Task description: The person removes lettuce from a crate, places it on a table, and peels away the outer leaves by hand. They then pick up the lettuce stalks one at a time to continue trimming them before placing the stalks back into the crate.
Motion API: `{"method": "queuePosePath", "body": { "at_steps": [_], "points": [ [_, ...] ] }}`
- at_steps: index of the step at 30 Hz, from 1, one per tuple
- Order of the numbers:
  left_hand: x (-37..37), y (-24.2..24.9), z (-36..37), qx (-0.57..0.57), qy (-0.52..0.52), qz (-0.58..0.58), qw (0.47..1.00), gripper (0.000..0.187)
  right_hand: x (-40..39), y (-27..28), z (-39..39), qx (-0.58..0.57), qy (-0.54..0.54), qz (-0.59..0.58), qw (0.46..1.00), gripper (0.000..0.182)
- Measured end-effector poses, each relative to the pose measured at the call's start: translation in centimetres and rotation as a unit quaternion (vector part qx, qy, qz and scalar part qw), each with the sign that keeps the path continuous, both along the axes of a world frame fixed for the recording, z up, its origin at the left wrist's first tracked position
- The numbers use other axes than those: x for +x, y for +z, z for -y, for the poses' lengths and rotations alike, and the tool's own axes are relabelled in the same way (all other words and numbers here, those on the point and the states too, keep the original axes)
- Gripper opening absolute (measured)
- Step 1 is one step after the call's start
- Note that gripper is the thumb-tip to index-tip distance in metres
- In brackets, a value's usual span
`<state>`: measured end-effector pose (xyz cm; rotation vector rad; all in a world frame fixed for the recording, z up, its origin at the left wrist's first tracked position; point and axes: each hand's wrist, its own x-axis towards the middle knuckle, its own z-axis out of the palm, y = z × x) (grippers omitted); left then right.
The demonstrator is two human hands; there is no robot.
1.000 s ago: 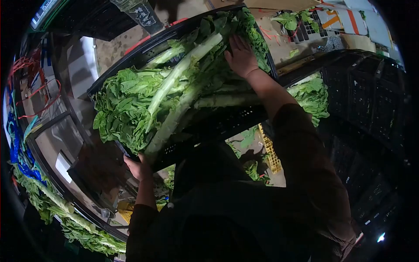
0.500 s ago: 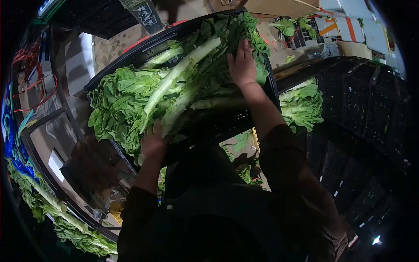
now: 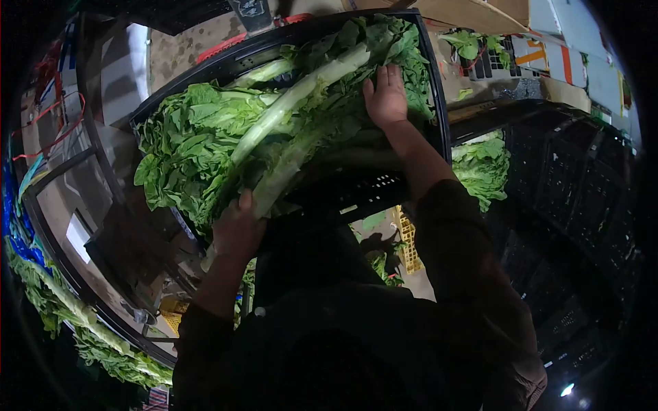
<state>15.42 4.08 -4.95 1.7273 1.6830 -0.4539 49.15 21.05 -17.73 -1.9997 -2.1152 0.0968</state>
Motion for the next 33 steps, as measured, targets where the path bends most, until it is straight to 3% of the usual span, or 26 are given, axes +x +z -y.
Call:
{"method": "queuePosePath", "body": {
  "at_steps": [6, 9, 10, 12, 21, 24, 31, 33],
  "points": [
    [-0.1, 0.3, -0.3, 0.025, 0.004, 0.002, 1.0, 0.065, 0.2, 0.0, 0.1, 0.006, 0.001, 0.029, 1.0, 0.056],
    [0.2, 0.6, -0.5, -0.014, 0.009, 0.01, 1.0, 0.063, 1.5, -1.6, -0.3, 0.095, 0.085, 0.06, 0.99, 0.054],
    [0.1, 0.2, -0.5, -0.032, 0.016, 0.002, 0.999, 0.063, 1.4, -1.6, 0.2, 0.074, 0.08, 0.054, 0.993, 0.053],
    [-0.1, -0.8, 0.6, 0.088, 0.001, 0.02, 0.996, 0.047, 1.2, -1.3, -0.9, 0.069, 0.076, 0.044, 0.994, 0.051],
    [0.0, -2.1, 0.7, 0.131, 0.007, 0.022, 0.991, 0.036, 1.9, -0.7, -1.5, 0.038, 0.091, 0.045, 0.994, 0.054],
    [0.4, -2.5, 1.6, 0.199, -0.005, -0.002, 0.98, 0.037, 1.7, -0.3, -1.5, 0.06, 0.099, 0.039, 0.993, 0.051],
    [0.4, -5.2, 2.2, 0.223, 0.018, 0.004, 0.975, 0.039, 2.1, -0.1, -2.0, 0.081, 0.149, 0.06, 0.984, 0.047],
    [0.5, -6.6, 2.4, 0.191, 0.04, 0.025, 0.98, 0.048, 2.2, -0.2, -2.3, 0.085, 0.15, 0.067, 0.983, 0.047]
  ]
}}
